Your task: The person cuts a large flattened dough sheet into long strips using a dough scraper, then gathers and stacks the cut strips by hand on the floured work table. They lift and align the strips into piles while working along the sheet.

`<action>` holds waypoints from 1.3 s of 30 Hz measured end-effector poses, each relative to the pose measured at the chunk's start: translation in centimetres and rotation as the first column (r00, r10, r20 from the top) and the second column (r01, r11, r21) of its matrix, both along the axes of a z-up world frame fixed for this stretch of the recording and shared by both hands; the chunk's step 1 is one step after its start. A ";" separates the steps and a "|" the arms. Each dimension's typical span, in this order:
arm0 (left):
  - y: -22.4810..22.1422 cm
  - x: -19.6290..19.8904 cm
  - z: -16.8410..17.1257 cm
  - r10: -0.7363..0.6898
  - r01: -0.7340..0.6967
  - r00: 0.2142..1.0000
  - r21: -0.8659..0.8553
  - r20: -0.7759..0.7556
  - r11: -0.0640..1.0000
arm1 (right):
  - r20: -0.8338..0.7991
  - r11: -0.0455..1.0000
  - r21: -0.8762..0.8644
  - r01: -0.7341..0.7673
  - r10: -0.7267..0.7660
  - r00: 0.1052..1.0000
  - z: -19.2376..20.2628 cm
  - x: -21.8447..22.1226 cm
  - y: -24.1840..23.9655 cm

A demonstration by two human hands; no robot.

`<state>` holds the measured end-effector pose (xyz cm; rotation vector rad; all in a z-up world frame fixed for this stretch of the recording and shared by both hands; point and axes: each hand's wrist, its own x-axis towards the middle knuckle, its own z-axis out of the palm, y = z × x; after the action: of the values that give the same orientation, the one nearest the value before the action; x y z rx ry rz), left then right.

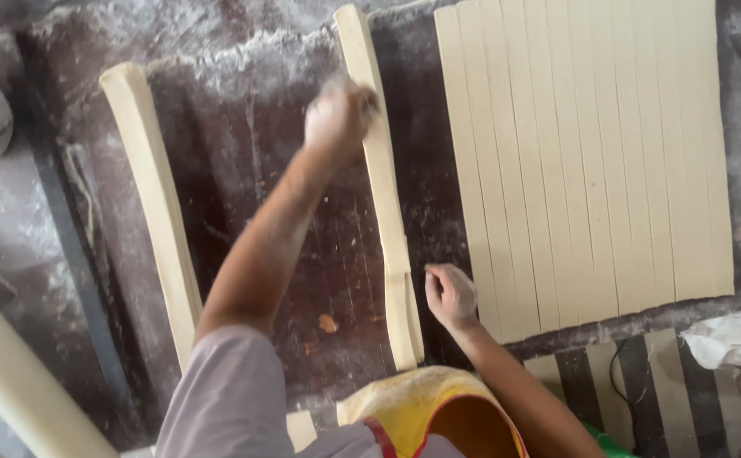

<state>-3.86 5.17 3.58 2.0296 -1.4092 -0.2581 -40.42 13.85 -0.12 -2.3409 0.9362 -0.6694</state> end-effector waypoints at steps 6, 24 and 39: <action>-11.1 9.2 -5.1 0.216 -0.215 0.976 0.025 -0.036 0.976 | 0.020 1.000 -0.004 -0.001 0.001 1.000 -0.2 0.3 -0.6; 15.8 -20.7 -4.6 0.098 -0.132 0.718 0.004 -0.689 0.991 | -0.068 0.998 0.053 -0.017 0.021 0.997 -1.3 -0.9 0.0; 29.2 -32.5 -4.5 0.115 -0.271 0.657 -0.092 -0.745 0.958 | 0.310 0.667 0.633 -0.393 0.246 0.918 0.1 -6.7 6.0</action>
<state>-36.40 34.42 -0.88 1.5952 -0.6599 -0.7241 -47.09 19.81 -0.03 -1.6571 0.5182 -0.3133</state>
